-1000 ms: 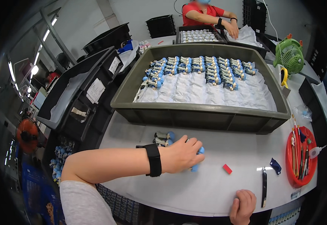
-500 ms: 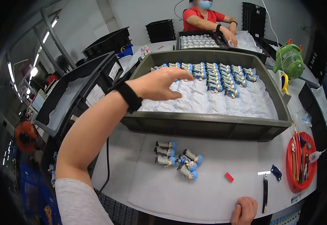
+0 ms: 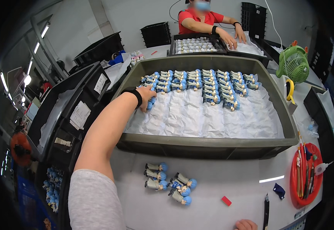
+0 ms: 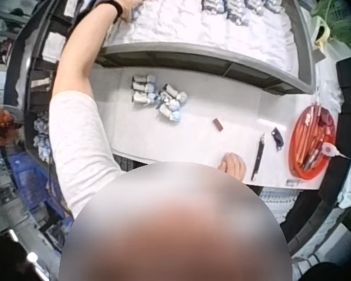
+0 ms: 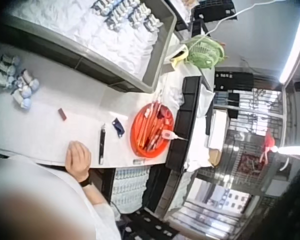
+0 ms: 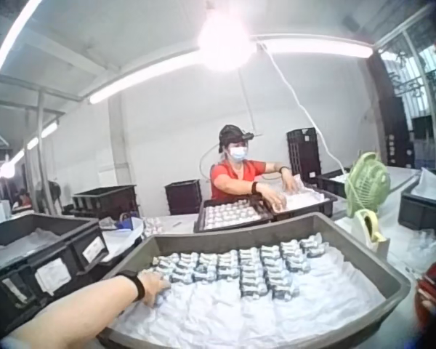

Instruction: The person picks small figurines from a tray and applies a red rectangular piece to each one, then places the finished items into a black tray. The process is repeated for several figurines.

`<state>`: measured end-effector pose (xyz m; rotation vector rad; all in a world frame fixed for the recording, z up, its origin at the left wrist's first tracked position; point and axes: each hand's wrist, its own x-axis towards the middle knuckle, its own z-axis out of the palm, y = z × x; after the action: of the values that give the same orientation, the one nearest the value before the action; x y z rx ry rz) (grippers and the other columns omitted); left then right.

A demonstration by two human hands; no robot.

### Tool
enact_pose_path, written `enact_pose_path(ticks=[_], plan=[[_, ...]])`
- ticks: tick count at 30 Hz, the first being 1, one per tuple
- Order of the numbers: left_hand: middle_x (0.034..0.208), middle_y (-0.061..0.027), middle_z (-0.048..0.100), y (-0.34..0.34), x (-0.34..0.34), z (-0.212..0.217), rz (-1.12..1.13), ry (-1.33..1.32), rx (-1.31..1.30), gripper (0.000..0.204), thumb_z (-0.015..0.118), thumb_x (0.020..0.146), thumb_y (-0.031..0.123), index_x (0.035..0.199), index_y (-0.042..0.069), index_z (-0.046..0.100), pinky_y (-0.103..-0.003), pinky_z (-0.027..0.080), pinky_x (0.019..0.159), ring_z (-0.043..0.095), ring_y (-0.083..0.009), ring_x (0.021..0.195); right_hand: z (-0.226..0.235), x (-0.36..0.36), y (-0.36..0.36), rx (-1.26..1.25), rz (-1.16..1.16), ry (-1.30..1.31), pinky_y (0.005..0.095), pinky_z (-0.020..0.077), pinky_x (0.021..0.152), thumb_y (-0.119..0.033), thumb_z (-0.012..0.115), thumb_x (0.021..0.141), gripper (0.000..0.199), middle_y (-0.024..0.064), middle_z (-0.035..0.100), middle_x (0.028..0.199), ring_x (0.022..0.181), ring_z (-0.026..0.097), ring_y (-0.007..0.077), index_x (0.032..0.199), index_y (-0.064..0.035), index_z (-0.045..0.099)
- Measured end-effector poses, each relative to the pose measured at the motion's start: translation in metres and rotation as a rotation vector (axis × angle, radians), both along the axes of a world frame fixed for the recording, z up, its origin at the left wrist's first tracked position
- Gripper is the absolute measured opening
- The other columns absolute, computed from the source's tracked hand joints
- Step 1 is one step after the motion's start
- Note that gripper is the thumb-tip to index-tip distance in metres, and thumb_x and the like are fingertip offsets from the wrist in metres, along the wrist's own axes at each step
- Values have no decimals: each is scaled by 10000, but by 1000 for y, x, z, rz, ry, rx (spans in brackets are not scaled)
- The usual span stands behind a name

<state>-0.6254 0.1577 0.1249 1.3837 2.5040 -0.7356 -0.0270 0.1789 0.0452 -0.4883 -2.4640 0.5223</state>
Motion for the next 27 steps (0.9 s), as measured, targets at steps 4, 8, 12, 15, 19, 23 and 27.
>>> enact_pose_path(ticks=[4, 8, 12, 15, 19, 23, 27], plan=[[1243, -122, 447, -6, -2, -6, -38, 75, 24, 821, 848, 452, 219, 1201, 218, 513, -443, 452, 937, 492, -342, 1132, 0, 0, 0, 9, 8, 10, 462, 485, 791, -11, 577, 854, 162, 230, 629, 941, 874, 596, 408, 977, 82, 627], [1214, -106, 446, -7, 2, -11, -42, 124, 38, 725, 847, 452, 214, 1101, 207, 525, -476, 435, 925, 464, -320, 1145, 3, -2, -1, -2, -12, 17, 459, 486, 797, -2, 581, 849, 159, 226, 631, 945, 879, 597, 404, 978, 77, 629], [1190, -96, 432, -8, -4, -16, -57, 124, 83, 674, 843, 456, 199, 1048, 204, 520, -492, 420, 912, 431, -303, 1170, 3, -3, -3, -10, -32, 18, 457, 481, 810, 6, 588, 841, 163, 218, 632, 951, 885, 594, 401, 986, 69, 630], [1177, -122, 417, -10, -3, -16, -71, 129, 107, 636, 834, 462, 174, 1016, 181, 522, -458, 439, 914, 458, -321, 1144, 3, -3, -3, -6, -36, 21, 457, 477, 819, 8, 591, 837, 166, 213, 633, 954, 893, 591, 400, 989, 63, 628], [1175, -162, 407, -12, -13, -23, -68, 7, 164, 613, 824, 466, 153, 1006, 152, 532, -405, 466, 905, 508, -349, 1090, 2, -4, -5, -4, -42, 18, 459, 474, 816, 8, 593, 837, 160, 211, 632, 951, 893, 589, 399, 985, 58, 627], [1170, -177, 416, -8, -9, -23, -37, 17, 148, 602, 819, 474, 148, 1006, 133, 539, -396, 479, 898, 536, -360, 1061, 1, -4, -6, 6, -51, 14, 459, 474, 809, 10, 596, 836, 151, 210, 632, 944, 884, 590, 399, 976, 56, 627], [1146, -179, 446, -13, 0, -19, -50, 26, 154, 561, 805, 498, 141, 997, 112, 549, -395, 483, 897, 543, -362, 1046, 1, -2, -6, 26, -55, 0, 452, 478, 800, 17, 598, 833, 144, 210, 632, 933, 872, 592, 396, 969, 56, 626]])
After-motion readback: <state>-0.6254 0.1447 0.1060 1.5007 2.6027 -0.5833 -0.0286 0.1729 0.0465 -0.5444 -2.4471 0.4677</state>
